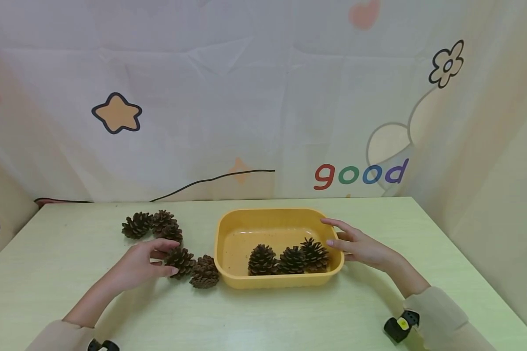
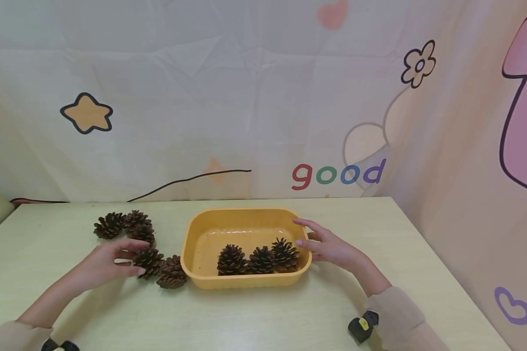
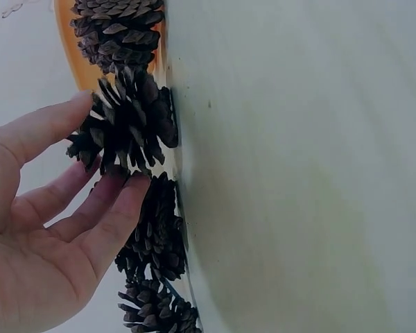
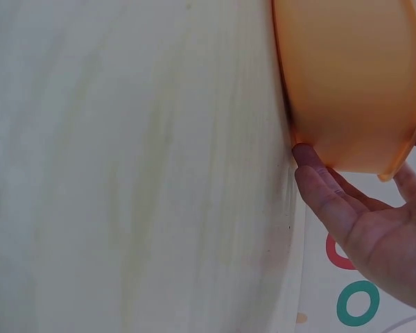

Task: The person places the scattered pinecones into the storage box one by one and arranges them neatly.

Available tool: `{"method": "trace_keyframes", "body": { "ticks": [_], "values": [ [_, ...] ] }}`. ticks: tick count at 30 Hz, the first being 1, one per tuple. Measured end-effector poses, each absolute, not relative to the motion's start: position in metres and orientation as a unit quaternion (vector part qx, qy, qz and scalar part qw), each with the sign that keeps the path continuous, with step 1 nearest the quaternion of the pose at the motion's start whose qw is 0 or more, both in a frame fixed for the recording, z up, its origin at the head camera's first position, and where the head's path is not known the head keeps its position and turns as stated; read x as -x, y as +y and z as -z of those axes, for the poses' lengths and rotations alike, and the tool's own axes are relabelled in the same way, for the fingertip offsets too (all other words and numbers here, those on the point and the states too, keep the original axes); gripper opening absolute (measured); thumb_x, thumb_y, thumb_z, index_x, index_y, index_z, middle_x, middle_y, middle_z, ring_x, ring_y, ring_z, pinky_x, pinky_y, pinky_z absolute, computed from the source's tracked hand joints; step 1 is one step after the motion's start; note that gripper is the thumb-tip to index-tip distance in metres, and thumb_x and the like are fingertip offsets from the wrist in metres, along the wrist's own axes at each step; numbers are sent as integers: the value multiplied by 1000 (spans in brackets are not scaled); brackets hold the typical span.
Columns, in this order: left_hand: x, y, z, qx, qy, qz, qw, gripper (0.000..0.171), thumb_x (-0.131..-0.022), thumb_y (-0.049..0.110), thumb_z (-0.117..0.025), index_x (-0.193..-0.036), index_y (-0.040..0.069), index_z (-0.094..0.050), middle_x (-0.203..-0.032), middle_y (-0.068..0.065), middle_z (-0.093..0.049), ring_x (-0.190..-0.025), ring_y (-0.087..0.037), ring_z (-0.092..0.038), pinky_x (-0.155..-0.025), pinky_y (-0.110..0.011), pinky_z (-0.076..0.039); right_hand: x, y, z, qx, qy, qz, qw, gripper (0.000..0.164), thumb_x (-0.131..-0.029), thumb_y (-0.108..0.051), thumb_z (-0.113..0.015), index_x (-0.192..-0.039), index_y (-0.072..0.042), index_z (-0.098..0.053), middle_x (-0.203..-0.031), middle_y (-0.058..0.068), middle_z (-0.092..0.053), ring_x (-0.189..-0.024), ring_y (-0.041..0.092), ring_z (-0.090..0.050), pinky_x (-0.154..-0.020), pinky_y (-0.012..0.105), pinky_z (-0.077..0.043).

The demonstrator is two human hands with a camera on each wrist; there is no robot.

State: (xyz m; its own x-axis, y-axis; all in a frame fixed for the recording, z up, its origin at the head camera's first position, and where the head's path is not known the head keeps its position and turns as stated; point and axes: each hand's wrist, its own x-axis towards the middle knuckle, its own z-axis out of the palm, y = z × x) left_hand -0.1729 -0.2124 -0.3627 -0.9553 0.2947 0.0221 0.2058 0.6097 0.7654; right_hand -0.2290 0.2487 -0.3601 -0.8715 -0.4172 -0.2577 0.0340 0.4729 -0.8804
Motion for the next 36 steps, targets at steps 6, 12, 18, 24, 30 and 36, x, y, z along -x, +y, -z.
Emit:
{"method": "trace_keyframes", "body": {
  "ticks": [6,12,18,24,30,36],
  "values": [
    [173,-212,362,-135,903,-404,54,54,-73,18,-76,-120,0,-55,-119,-22,-54,-100,-33,-58,-78,-35,-53,228,249,359,121,827,501,227,65,-92,-30,-53,-146,-19,-18,-148,22,-10,-129,47,-24,-92,52,-41],
    [173,-211,361,-135,903,-403,54,51,-73,16,-76,-117,0,-57,-118,-21,-55,-99,-33,-58,-77,-34,-53,228,249,359,121,825,503,228,66,-92,-30,-53,-146,-18,-18,-148,22,-10,-129,47,-24,-92,51,-42],
    [172,-212,361,-135,908,-394,54,51,-73,19,-76,-117,1,-57,-118,-21,-55,-99,-34,-58,-78,-39,-52,228,249,360,117,827,501,228,64,-92,-29,-53,-146,-19,-18,-149,21,-10,-130,48,-22,-92,52,-41],
    [171,-214,361,-135,908,-395,47,52,-73,22,-76,-117,3,-57,-119,-22,-55,-101,-38,-58,-80,-42,-51,229,250,361,116,827,501,226,64,-93,-28,-52,-146,-19,-18,-148,21,-10,-129,48,-23,-92,52,-42],
    [167,-215,359,-134,900,-414,37,51,-74,20,-75,-118,2,-57,-118,-21,-55,-101,-36,-58,-78,-36,-53,228,250,361,119,826,502,227,65,-92,-30,-53,-146,-18,-18,-148,22,-11,-129,47,-24,-92,51,-42],
    [162,-216,354,-145,894,-424,19,51,-76,19,-74,-119,2,-55,-117,-20,-55,-101,-33,-58,-77,-30,-53,229,250,361,123,824,505,228,67,-91,-31,-54,-146,-18,-18,-148,23,-11,-128,47,-27,-92,50,-43]
  ]
}}
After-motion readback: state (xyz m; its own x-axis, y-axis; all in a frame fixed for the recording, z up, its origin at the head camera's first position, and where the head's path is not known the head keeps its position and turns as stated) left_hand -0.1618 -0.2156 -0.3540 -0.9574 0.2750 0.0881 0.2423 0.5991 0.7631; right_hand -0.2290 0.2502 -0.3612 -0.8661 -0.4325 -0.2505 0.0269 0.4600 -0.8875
